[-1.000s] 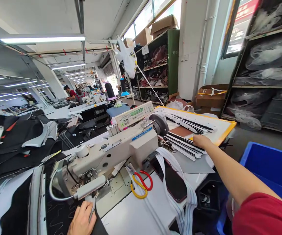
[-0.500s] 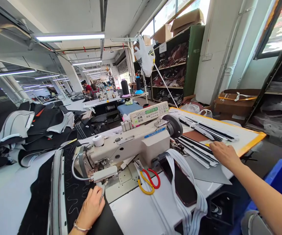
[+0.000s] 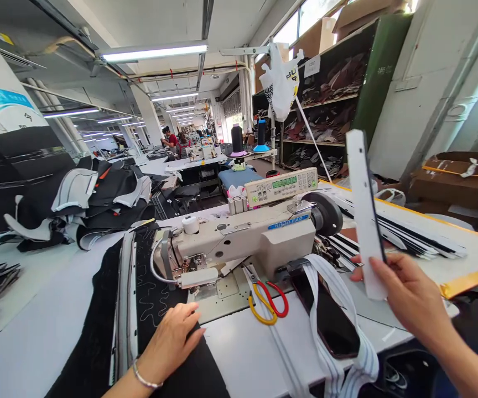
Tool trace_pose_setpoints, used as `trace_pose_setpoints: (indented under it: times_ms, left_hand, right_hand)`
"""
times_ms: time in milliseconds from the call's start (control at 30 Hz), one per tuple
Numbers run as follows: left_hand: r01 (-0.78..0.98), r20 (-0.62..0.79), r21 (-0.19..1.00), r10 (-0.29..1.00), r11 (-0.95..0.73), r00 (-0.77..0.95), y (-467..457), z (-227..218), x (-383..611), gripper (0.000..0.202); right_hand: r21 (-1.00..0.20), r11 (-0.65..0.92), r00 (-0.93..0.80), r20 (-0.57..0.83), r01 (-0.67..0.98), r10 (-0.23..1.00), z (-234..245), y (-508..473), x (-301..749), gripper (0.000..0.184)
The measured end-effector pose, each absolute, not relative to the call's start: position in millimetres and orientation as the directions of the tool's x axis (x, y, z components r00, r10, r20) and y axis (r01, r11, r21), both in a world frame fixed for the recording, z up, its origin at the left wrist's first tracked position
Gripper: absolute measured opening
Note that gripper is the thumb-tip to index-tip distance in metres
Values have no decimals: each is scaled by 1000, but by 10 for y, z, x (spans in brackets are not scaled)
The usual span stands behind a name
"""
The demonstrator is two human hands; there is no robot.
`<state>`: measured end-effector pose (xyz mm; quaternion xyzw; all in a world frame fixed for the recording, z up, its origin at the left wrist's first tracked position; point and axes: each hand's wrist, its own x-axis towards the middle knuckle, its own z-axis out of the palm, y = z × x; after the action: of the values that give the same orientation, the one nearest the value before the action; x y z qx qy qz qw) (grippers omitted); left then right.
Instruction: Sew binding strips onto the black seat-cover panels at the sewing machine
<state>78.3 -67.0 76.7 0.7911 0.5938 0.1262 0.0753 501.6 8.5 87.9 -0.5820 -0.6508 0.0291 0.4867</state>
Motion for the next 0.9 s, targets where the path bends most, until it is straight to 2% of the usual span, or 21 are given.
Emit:
trace_pose_setpoints:
  times_ms: [33, 67, 133, 200, 267, 333, 433, 533, 667, 733, 767, 800, 833, 867, 900]
  left_hand:
    - [855, 115, 419, 952, -306, 284, -745, 855, 867, 23]
    - [756, 112, 576, 946, -310, 303, -822, 928, 950, 29]
    - [502, 80, 836, 955, -221, 286, -967, 1013, 1089, 41]
    - [244, -5, 969, 988, -33, 153, -1081, 1007, 1173, 46]
    - [-8, -133, 991, 991, 132, -20, -1147, 936, 1190, 45]
    - [-211, -266, 948, 957, 238, -117, -1173, 844, 1150, 43]
    - [-386, -409, 863, 900, 327, -150, -1186, 728, 1078, 41]
    - [-446, -475, 805, 875, 390, -92, -1202, 648, 1137, 41]
    - [-397, -512, 758, 849, 517, 130, -1210, 578, 1368, 47]
    - [-247, -490, 771, 795, 587, 359, -1182, 571, 1411, 55]
    - [-118, -473, 809, 756, 576, 452, -1152, 574, 1397, 61]
    - [44, -451, 866, 741, 498, 498, -1111, 575, 1362, 66]
    - [232, -421, 907, 764, 352, 489, -1058, 571, 1311, 68]
    - [439, -371, 884, 817, 164, 442, -995, 556, 1254, 68]
    - [634, -293, 773, 873, -23, 389, -924, 525, 1199, 64]
  right_hand:
    - [-602, 416, 49, 604, 681, 795, 936, -12, 4765, 35]
    - [-537, 528, -111, 625, 658, 773, 970, -108, 4511, 26]
    - [-287, 798, -481, 673, 530, 561, 977, -288, 4033, 21]
    - [-55, 928, -785, 515, 369, 343, 942, -444, 3645, 20]
    - [31, 965, -914, 332, 260, 235, 914, -548, 3391, 13]
    - [-25, 978, -947, 243, 209, 208, 910, -558, 3259, 13]
    - [-165, 961, -924, 278, 223, 262, 885, -400, 3145, 22]
    - [-169, 945, -858, 398, 280, 325, 765, -224, 2946, 21]
    - [-125, 981, -886, 425, 145, 185, 534, -148, 2602, 28]
    - [-154, 985, -903, 407, 84, 140, 431, -95, 2510, 32]
    - [-179, 981, -899, 414, 77, 146, 383, -48, 2499, 34]
    - [-204, 976, -887, 432, 79, 162, 336, 11, 2509, 36]
    - [-224, 971, -876, 448, 84, 179, 288, 78, 2536, 37]
    - [-235, 968, -869, 456, 91, 192, 239, 149, 2572, 37]
    - [-235, 967, -868, 455, 98, 199, 188, 219, 2610, 36]
